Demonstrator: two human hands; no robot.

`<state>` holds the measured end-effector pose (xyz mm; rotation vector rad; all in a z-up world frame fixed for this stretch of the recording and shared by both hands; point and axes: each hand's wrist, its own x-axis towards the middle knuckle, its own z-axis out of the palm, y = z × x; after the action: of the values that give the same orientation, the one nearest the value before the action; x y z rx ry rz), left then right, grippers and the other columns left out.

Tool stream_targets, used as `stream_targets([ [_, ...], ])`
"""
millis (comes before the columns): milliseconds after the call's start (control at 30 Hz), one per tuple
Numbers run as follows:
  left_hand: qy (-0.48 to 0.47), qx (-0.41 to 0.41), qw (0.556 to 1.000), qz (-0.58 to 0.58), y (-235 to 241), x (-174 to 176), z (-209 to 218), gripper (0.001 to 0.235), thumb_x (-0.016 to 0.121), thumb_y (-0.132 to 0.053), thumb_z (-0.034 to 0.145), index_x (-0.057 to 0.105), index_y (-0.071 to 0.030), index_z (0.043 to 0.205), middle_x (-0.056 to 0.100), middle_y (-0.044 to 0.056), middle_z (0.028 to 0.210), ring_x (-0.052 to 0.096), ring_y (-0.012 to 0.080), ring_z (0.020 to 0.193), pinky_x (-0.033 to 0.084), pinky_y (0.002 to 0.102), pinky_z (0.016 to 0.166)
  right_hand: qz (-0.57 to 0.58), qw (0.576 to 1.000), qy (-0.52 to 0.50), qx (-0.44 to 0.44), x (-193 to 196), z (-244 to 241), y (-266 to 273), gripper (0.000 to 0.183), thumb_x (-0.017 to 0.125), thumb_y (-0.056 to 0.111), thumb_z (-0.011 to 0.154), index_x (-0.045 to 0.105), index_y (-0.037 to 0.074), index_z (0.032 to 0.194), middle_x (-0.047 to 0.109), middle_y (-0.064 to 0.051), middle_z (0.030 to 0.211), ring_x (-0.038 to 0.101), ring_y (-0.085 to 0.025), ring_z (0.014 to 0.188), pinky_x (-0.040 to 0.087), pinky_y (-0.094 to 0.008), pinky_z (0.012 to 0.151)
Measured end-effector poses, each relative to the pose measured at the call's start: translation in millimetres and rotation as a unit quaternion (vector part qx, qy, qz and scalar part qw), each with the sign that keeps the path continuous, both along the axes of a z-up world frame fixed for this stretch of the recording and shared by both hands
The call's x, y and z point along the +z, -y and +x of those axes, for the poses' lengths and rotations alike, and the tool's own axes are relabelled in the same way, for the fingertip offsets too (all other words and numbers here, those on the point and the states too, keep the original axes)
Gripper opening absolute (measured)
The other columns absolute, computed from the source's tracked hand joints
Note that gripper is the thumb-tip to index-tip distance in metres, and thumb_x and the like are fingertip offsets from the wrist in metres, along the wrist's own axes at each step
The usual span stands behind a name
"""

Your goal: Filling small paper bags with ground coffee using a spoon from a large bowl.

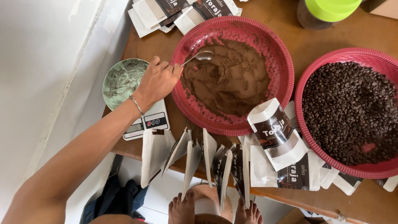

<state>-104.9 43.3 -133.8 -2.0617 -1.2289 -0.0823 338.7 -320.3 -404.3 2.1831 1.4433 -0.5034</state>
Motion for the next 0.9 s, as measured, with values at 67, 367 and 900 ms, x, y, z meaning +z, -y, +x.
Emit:
stream_targets([
  [67, -0.005, 0.002, 1.0, -0.014, 6.1, -5.1, -4.1, 0.029, 0.063, -0.019, 0.109, 0.061, -0.017, 0.081, 0.047, -0.005, 0.051, 0.049, 0.0118, 0.051, 0.037, 0.029, 0.07, 0.018, 0.996, -0.014, -0.081, -21.6, 4.2, 0.1, 0.059, 0.036, 0.061, 0.094, 0.051, 0.031, 0.142, 0.057, -0.004, 0.146, 0.052, -0.027, 0.135, 0.032, -0.044, 0.114],
  [367, 0.07, 0.067, 0.993, -0.065, 14.3, -1.5, -10.7, 0.03, 0.062, 0.004, 0.09, 0.051, -0.016, 0.071, 0.048, -0.004, 0.047, 0.047, 0.0114, 0.043, 0.043, 0.032, 0.062, 0.015, 0.995, -0.01, -0.103, -36.9, 9.5, 6.5, 0.069, 0.031, 0.065, 0.094, 0.051, 0.024, 0.146, 0.056, -0.003, 0.149, 0.051, -0.027, 0.137, 0.03, -0.044, 0.116],
  [900, 0.047, 0.099, 0.986, -0.123, 41.0, -2.8, 53.9, 0.028, 0.063, 0.004, 0.072, 0.053, -0.02, 0.061, 0.051, -0.007, 0.047, 0.056, 0.015, 0.044, 0.038, 0.032, 0.058, 0.087, 0.98, -0.046, -0.171, -51.4, 14.3, 7.7, 0.078, 0.03, 0.069, 0.093, 0.058, 0.017, 0.144, 0.063, -0.009, 0.141, 0.056, -0.031, 0.129, 0.032, -0.046, 0.11],
])
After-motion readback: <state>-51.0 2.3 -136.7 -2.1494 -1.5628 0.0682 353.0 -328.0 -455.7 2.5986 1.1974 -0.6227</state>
